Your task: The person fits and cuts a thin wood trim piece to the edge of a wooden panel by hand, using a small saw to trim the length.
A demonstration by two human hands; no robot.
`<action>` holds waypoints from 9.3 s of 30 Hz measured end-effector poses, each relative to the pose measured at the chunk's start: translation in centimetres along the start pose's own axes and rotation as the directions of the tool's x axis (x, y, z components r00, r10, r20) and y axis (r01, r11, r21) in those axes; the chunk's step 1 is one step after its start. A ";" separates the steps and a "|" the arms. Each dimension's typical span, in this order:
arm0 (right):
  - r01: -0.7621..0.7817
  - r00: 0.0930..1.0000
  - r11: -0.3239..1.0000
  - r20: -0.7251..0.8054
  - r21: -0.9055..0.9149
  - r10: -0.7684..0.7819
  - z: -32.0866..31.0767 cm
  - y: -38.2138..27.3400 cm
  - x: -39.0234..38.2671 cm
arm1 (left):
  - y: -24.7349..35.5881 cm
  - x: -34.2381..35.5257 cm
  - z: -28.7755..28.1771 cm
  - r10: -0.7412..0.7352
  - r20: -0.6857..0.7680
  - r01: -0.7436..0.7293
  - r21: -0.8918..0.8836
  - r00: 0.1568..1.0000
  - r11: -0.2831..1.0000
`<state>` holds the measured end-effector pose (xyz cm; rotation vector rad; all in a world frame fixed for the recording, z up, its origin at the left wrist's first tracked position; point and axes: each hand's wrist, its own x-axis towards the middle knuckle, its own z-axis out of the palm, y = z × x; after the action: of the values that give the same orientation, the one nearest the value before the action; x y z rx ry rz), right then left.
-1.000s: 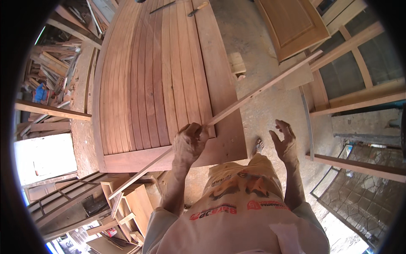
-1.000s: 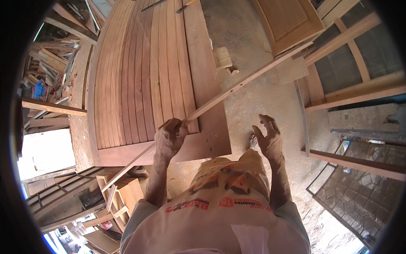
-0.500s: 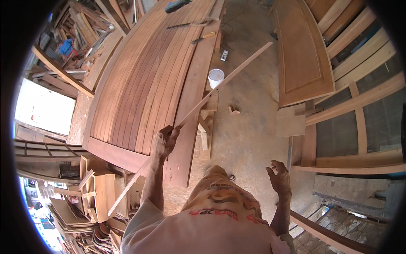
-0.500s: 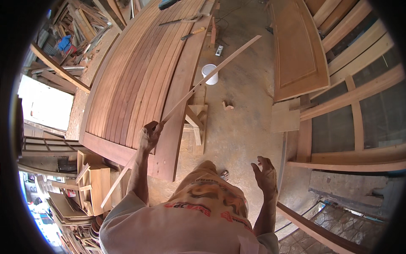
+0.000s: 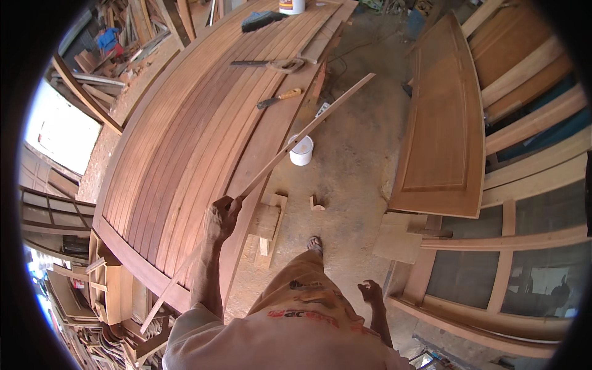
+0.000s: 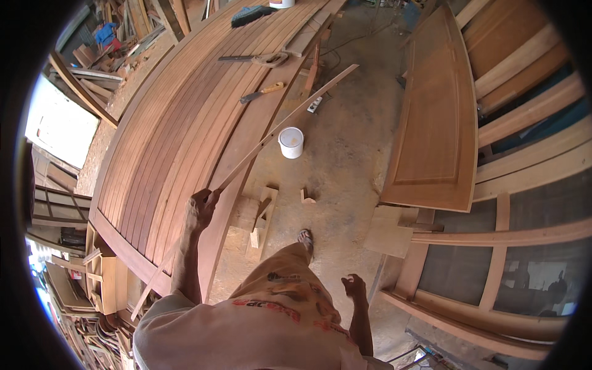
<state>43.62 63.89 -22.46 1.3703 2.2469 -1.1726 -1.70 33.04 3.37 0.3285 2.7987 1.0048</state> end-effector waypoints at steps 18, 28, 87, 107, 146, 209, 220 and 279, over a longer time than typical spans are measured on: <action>0.169 0.986 0.948 -0.047 0.271 -0.162 -14.7 -0.4 38.1 | 17.4 25.4 12.1 -0.142 -0.102 0.136 -0.060 0.985 0.989; 0.908 0.409 0.419 0.229 -0.004 -0.883 -29.9 -55.0 54.0 | 26.0 26.6 13.0 -0.502 -0.316 0.404 -0.328 0.805 0.854; 0.661 0.134 0.405 0.431 0.632 -0.892 -43.7 -74.4 63.8 | 31.7 49.2 23.4 -0.777 -0.118 0.632 -0.513 0.618 0.581; 0.839 0.154 0.309 0.349 0.447 -0.924 -39.5 -64.7 56.4 | 26.3 50.5 22.5 -0.534 0.008 0.507 -0.327 0.846 0.798; 0.890 0.130 0.282 0.393 0.359 -0.910 -37.3 -66.3 53.7 | 24.1 51.2 22.7 -0.437 -0.067 0.403 -0.280 0.897 0.871; 0.908 0.087 0.219 0.350 0.358 -0.933 -37.4 -67.5 53.7 | 27.3 52.0 24.2 -0.294 -0.282 0.324 0.066 0.913 0.944; 0.889 0.156 0.294 0.371 0.352 -0.916 -37.2 -69.3 53.5 | 27.0 52.2 23.8 -0.316 -0.221 0.337 0.062 0.923 0.940; 0.913 0.152 0.264 0.340 0.312 -0.928 -36.0 -68.4 53.5 | 27.6 52.6 24.0 -0.383 -0.273 0.421 0.095 0.882 0.902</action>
<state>-34.82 108.52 3.81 -0.6305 2.5769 -1.5709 -43.05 81.77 -0.82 -0.3858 2.9821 0.7809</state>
